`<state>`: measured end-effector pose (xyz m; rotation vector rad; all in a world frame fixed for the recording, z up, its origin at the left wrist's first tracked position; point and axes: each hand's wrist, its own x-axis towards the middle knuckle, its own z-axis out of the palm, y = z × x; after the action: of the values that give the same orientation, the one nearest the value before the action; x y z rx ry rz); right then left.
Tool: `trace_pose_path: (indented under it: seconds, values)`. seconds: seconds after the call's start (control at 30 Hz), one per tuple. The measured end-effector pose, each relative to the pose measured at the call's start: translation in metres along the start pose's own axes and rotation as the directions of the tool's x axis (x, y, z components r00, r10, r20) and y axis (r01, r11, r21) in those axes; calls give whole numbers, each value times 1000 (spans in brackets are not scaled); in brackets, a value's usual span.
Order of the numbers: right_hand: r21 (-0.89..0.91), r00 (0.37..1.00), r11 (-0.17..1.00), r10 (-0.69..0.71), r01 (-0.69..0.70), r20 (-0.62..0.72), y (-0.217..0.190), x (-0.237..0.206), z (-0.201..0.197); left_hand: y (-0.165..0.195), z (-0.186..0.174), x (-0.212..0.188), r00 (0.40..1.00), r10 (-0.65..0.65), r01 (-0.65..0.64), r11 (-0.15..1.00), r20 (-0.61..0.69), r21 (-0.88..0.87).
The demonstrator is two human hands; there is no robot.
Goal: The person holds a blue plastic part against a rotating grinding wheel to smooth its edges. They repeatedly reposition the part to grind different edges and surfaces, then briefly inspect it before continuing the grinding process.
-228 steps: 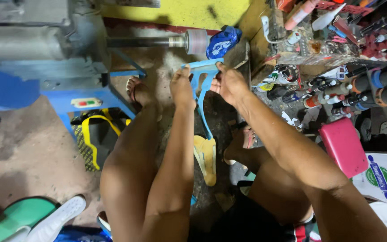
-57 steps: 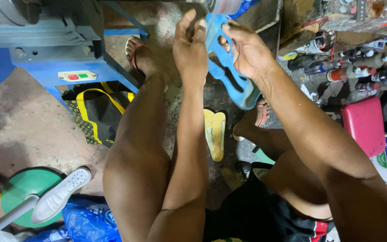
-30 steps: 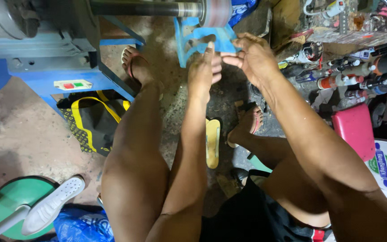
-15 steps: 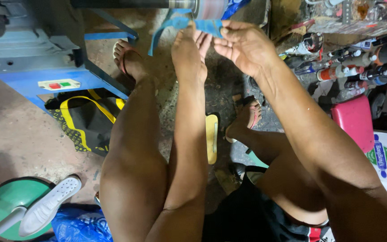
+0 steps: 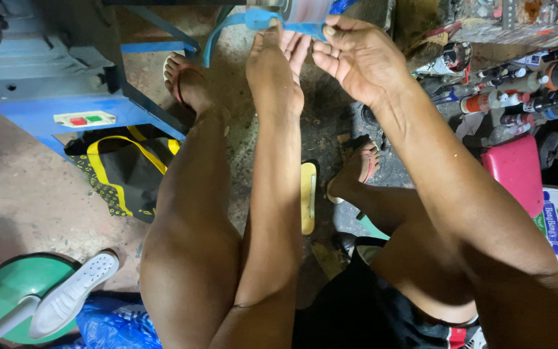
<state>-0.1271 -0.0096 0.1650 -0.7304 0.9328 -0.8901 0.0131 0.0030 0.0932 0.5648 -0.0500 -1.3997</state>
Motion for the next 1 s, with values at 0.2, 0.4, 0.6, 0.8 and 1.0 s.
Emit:
trace_pose_path:
  seconds: [0.2, 0.4, 0.6, 0.8, 1.0]
  values:
    - [-8, 1000, 1000, -3, 3, 5, 4, -11, 0, -1, -4, -12, 1000, -5, 5, 1000, 21, 4]
    - [-53, 996, 998, 15, -20, -89, 1, -10, 4, -6, -9, -3, 997, -71, 68, 995, -34, -68]
    - [-20, 999, 1000, -11, 10, -39, 2, 7, -4, -15, -9, 15, 996, -64, 53, 984, -60, -170]
    - [45, 999, 998, -42, 41, 26, 3, 15, -10, -13, -4, 18, 989, -87, 67, 984, -118, -164]
    - [16, 999, 1000, -12, 13, -33, 3, 2, -2, -10, -7, 7, 999, -42, 37, 988, -28, -153]
